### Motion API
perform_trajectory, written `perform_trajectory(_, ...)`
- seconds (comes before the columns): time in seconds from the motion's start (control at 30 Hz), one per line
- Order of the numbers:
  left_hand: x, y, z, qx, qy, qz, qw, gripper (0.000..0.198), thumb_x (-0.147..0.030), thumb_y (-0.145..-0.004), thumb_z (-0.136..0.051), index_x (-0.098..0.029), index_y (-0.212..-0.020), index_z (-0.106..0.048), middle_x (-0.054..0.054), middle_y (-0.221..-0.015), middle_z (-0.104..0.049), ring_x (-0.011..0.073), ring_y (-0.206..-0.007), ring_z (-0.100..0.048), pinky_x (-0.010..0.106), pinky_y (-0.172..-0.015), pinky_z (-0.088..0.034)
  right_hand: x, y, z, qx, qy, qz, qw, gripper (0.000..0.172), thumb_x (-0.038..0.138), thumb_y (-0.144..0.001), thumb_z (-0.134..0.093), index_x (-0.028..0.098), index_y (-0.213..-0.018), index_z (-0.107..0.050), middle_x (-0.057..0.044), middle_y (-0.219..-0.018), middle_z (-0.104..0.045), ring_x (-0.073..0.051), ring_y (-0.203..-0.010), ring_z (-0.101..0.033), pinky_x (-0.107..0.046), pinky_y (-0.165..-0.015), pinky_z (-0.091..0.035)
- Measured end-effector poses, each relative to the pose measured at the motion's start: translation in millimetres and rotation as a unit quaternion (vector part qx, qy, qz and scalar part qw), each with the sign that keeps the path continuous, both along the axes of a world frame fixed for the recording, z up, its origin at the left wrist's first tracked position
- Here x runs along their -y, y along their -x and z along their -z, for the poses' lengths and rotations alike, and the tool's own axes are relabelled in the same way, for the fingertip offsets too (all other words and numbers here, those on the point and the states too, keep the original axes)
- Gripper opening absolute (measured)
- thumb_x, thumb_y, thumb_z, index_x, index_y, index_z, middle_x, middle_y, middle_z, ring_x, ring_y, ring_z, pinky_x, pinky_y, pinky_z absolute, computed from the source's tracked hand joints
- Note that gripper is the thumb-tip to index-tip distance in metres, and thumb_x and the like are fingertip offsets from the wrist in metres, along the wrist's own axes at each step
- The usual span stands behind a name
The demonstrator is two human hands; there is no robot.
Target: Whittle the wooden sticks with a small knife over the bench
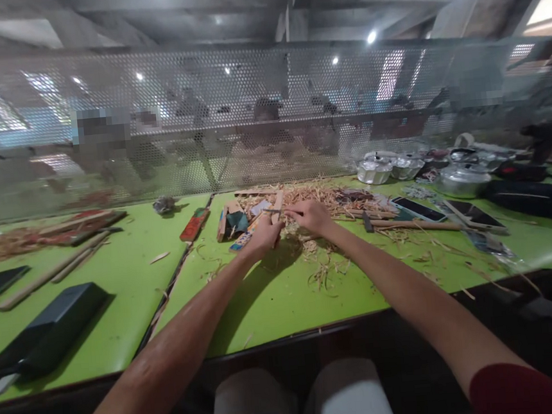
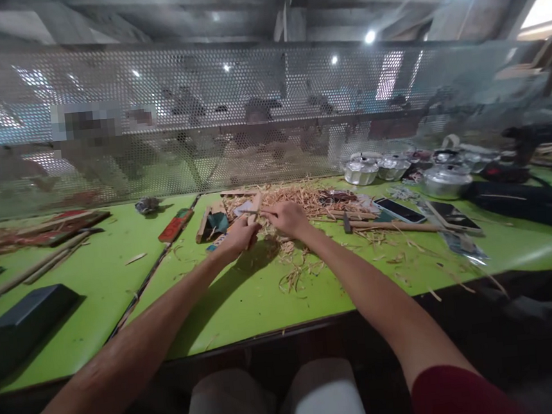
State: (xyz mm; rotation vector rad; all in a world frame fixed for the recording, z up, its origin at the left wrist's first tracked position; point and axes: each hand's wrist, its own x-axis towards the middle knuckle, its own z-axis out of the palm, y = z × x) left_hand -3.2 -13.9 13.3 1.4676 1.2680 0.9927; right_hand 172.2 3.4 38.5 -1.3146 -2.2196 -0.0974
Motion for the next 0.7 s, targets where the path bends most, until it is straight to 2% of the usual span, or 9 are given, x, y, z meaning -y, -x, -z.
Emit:
perform_trajectory(0.1,5,-4,-2.1,-0.025,0.006,0.017,1.0,0.031,-0.013,-0.084,-0.062,-0.023,-0.061,-0.045,-0.005,-0.042,-0.047,0.0081,-0.033,-0.04,0.021,-0.037,-0.028,-10,-16,-0.4,-0.009,-0.003,0.078,0.997,0.031,0.034,-0.105,-0.061,0.027,-0.127,-0.081,-0.005,-0.121,-0.079,-0.019,-0.105,-0.075,-0.023,-0.084,-0.053)
perform_trajectory(0.23,14,-9,-6.9,-0.063,-0.011,0.052,0.997,0.031,-0.015,-0.085,-0.064,-0.023,-0.061,-0.046,-0.004,-0.043,-0.048,0.0092,-0.033,-0.042,0.022,-0.035,-0.029,-28,-53,4.4,-0.067,0.023,0.199,0.978,0.032,0.035,-0.105,-0.06,0.022,-0.125,-0.082,-0.01,-0.12,-0.079,-0.022,-0.107,-0.075,-0.027,-0.089,-0.054)
perform_trajectory(0.3,15,-9,-8.7,-0.043,-0.01,0.047,0.998,0.03,-0.018,-0.089,-0.061,-0.023,-0.063,-0.045,-0.004,-0.045,-0.049,0.0096,-0.033,-0.043,0.022,-0.036,-0.031,-34,-68,6.3,-0.111,0.024,0.215,0.97,0.033,0.035,-0.105,-0.058,0.021,-0.124,-0.082,-0.011,-0.12,-0.079,-0.024,-0.108,-0.076,-0.031,-0.091,-0.056)
perform_trajectory(0.37,14,-8,-8.5,-0.012,0.002,0.044,0.999,0.029,-0.02,-0.092,-0.057,-0.023,-0.065,-0.045,-0.004,-0.047,-0.05,0.0094,-0.033,-0.044,0.022,-0.037,-0.033,-37,-72,6.1,-0.152,0.017,0.186,0.971,0.033,0.034,-0.105,-0.057,0.021,-0.123,-0.082,-0.01,-0.121,-0.078,-0.025,-0.11,-0.076,-0.033,-0.094,-0.057)
perform_trajectory(0.5,4,-3,-2.8,0.019,0.04,0.057,0.997,0.029,-0.026,-0.093,-0.056,-0.023,-0.066,-0.045,-0.004,-0.047,-0.049,0.0098,-0.033,-0.044,0.022,-0.036,-0.032,-29,-48,1.3,-0.177,0.015,0.052,0.983,0.029,0.025,-0.101,-0.063,0.018,-0.121,-0.083,-0.01,-0.122,-0.078,-0.022,-0.113,-0.076,-0.028,-0.1,-0.055)
perform_trajectory(0.63,-2,0,-0.4,0.073,0.039,0.049,0.995,0.032,-0.028,-0.094,-0.052,-0.024,-0.065,-0.04,-0.007,-0.045,-0.041,0.0082,-0.033,-0.037,0.021,-0.037,-0.027,-14,-20,0.4,-0.126,0.038,-0.057,0.99,0.025,0.022,-0.097,-0.069,0.02,-0.116,-0.085,-0.008,-0.116,-0.08,-0.021,-0.105,-0.078,-0.025,-0.094,-0.056)
perform_trajectory(0.7,-3,1,-1.0,0.099,0.036,0.052,0.993,0.031,-0.027,-0.094,-0.051,-0.024,-0.065,-0.039,-0.008,-0.045,-0.039,0.0081,-0.033,-0.035,0.021,-0.037,-0.026,-10,-12,2.4,-0.081,0.035,-0.071,0.994,0.023,0.023,-0.096,-0.072,0.022,-0.114,-0.086,-0.006,-0.112,-0.081,-0.02,-0.1,-0.078,-0.024,-0.089,-0.057)
